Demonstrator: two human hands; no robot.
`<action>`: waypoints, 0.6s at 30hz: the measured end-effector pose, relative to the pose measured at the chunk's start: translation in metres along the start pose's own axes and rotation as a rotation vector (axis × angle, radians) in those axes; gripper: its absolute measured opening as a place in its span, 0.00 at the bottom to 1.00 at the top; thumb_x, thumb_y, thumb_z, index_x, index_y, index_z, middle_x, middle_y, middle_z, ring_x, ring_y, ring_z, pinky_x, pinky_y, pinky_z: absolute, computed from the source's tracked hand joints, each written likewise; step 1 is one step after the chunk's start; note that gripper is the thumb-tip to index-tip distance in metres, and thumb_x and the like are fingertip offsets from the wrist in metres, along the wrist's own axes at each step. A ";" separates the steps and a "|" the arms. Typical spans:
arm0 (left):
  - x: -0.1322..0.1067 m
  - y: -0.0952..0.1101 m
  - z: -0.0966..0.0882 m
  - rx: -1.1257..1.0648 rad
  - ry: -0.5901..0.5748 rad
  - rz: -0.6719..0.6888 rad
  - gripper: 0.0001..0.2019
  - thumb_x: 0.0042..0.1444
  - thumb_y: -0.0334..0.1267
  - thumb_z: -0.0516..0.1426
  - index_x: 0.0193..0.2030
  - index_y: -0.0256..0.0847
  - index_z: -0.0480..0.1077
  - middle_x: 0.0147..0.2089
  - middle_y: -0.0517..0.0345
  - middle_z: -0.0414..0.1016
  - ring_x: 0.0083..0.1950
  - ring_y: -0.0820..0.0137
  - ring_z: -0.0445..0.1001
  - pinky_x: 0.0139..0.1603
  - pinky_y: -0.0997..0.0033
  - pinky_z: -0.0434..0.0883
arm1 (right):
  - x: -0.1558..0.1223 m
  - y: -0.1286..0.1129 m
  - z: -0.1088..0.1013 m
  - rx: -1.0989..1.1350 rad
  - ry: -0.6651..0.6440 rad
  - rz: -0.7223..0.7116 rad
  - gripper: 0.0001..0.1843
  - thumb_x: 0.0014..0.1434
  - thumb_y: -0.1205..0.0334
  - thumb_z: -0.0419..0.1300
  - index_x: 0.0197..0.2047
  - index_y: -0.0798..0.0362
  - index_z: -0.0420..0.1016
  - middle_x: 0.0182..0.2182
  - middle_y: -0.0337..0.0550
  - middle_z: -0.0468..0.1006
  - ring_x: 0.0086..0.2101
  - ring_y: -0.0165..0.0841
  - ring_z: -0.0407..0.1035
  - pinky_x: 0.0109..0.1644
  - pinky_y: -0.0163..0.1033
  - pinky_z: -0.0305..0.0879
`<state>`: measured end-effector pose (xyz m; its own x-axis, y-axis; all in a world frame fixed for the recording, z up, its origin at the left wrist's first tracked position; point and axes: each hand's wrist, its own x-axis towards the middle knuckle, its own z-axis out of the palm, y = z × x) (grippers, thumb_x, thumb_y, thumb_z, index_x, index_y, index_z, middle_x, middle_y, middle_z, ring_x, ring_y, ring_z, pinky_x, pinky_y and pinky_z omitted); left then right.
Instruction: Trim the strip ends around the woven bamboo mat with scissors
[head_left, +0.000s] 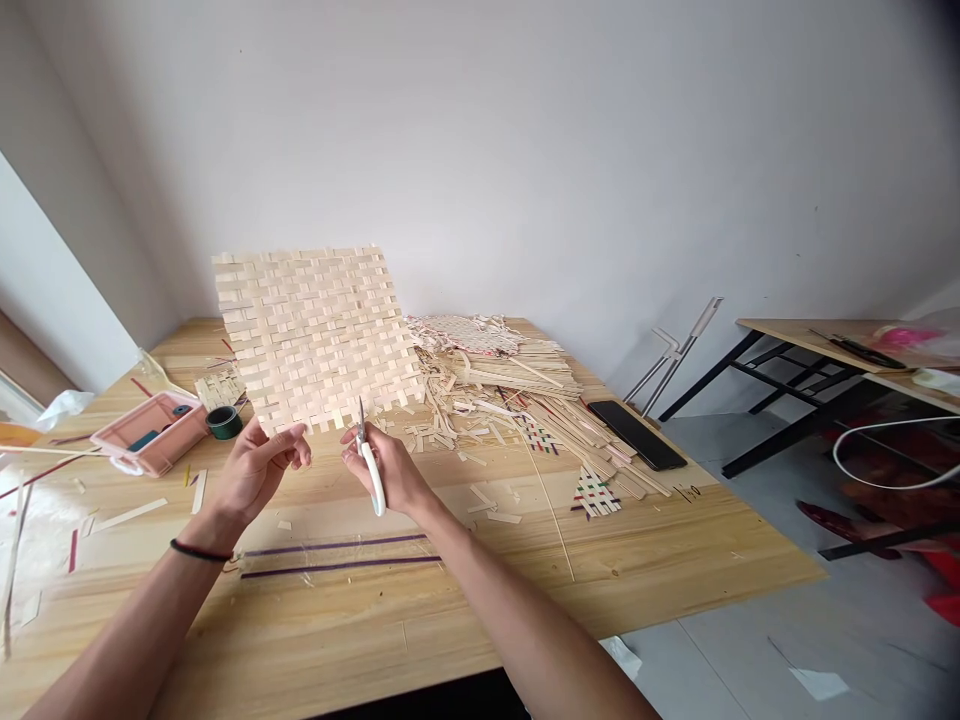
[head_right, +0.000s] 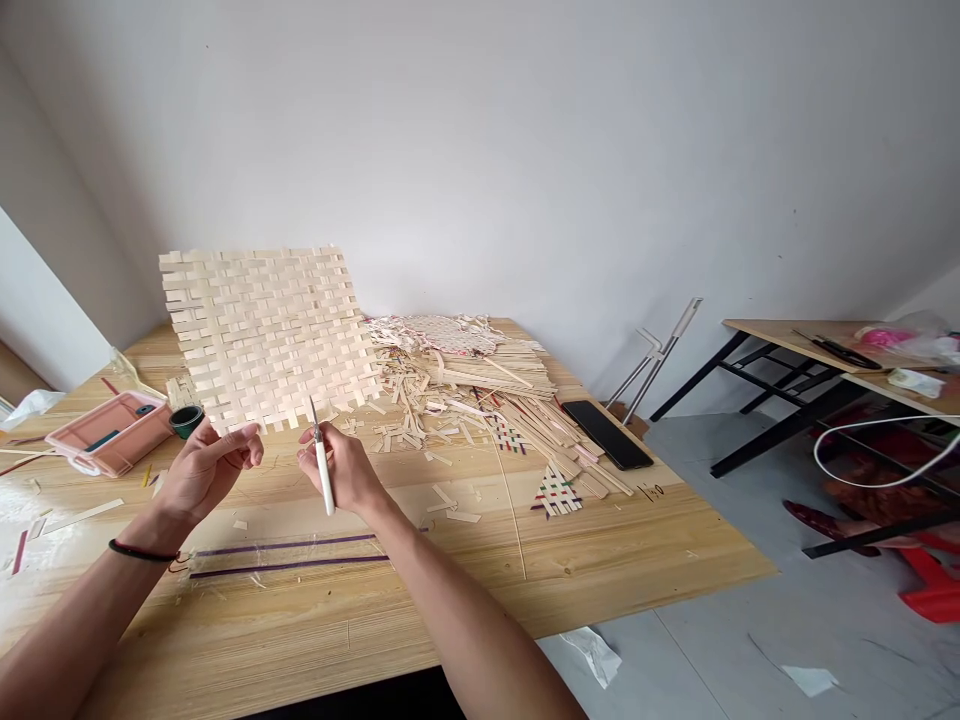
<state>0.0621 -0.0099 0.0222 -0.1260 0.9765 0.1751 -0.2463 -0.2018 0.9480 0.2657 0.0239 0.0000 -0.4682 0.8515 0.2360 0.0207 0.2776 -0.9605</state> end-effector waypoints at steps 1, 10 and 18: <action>0.000 0.000 0.000 -0.004 0.006 0.002 0.13 0.52 0.36 0.71 0.24 0.42 0.71 0.21 0.59 0.75 0.24 0.71 0.70 0.27 0.71 0.66 | 0.000 -0.001 0.000 0.005 0.010 0.002 0.08 0.59 0.59 0.62 0.42 0.50 0.74 0.26 0.33 0.71 0.24 0.29 0.61 0.30 0.35 0.58; -0.001 0.002 0.001 0.040 0.005 0.017 0.13 0.50 0.38 0.71 0.21 0.43 0.73 0.19 0.58 0.73 0.23 0.69 0.70 0.27 0.68 0.66 | 0.015 0.012 -0.001 0.561 0.201 0.160 0.24 0.56 0.38 0.67 0.40 0.51 0.75 0.30 0.40 0.80 0.33 0.35 0.75 0.39 0.38 0.67; -0.006 -0.009 -0.003 0.223 -0.153 -0.091 0.12 0.54 0.41 0.70 0.24 0.39 0.81 0.25 0.46 0.81 0.28 0.64 0.73 0.32 0.64 0.69 | 0.024 0.013 -0.017 0.978 0.454 0.215 0.16 0.44 0.58 0.74 0.34 0.50 0.74 0.36 0.40 0.80 0.39 0.35 0.76 0.41 0.37 0.71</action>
<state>0.0622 -0.0143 0.0119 0.0373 0.9934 0.1087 -0.0299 -0.1077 0.9937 0.2695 0.0551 -0.0044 -0.1658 0.9800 -0.1104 -0.7404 -0.1976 -0.6425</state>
